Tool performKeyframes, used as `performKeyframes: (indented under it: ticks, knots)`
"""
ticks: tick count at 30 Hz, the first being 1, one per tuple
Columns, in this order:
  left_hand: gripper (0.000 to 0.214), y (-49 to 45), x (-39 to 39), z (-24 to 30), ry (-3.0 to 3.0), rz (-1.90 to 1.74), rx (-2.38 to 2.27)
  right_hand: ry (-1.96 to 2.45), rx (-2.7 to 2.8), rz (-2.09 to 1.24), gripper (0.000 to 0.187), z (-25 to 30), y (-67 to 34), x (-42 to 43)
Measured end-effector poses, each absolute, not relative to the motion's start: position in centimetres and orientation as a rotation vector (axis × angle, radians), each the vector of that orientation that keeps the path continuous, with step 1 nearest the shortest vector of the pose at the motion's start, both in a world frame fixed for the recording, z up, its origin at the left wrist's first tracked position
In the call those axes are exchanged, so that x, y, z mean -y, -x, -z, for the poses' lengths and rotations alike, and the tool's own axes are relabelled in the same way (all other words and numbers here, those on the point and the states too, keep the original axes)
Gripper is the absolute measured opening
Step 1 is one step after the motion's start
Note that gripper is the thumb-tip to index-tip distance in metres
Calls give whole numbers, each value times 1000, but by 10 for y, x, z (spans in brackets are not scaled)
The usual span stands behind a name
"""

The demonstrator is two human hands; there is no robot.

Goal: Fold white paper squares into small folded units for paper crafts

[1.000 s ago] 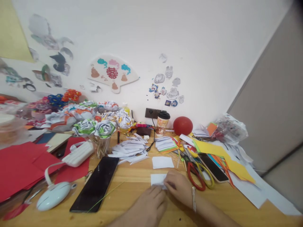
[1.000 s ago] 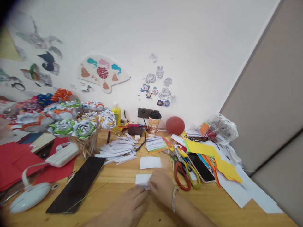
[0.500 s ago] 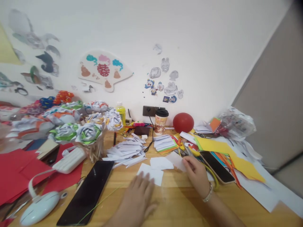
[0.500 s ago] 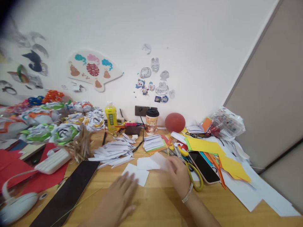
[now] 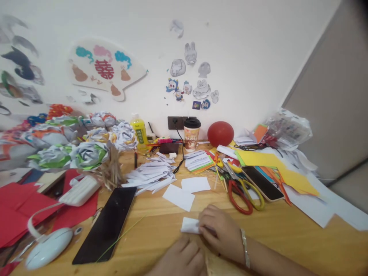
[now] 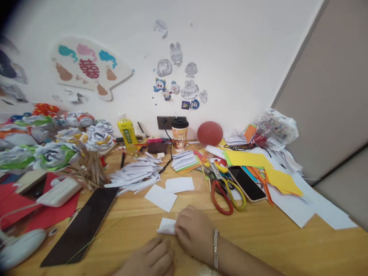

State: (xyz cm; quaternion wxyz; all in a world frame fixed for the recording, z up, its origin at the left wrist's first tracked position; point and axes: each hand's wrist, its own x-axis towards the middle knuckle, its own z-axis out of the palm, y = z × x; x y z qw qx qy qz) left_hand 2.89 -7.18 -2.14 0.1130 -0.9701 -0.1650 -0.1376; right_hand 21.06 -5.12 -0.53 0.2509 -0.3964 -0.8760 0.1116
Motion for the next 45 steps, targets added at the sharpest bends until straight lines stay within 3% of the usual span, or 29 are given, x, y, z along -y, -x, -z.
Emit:
performKeyframes:
  ticks: [3, 20, 28, 33, 41, 45]
  knots:
    - [17, -36, 73, 31, 2836, 421, 578, 1170, 2260, -400, 18, 10, -213, 51]
    - [38, -29, 73, 21, 3005, 361, 751, 1341, 2233, -327, 11, 18, -207, 52]
    - [38, -31, 70, 23, 3069, 441, 753, 1379, 2245, -313, 10, 20, -204, 52]
    - [37, -28, 66, 8, 3121, 280, 689, 1401, 2303, -325, 6, 17, -212, 53]
    - [36, -25, 66, 0, 3123, 251, 707, 1468, 2239, -470, 19, 11, -250, 70]
    - [51, 1, 56, -5, 3243, 288, 779, 1480, 2207, -498, 19, 12, -252, 70]
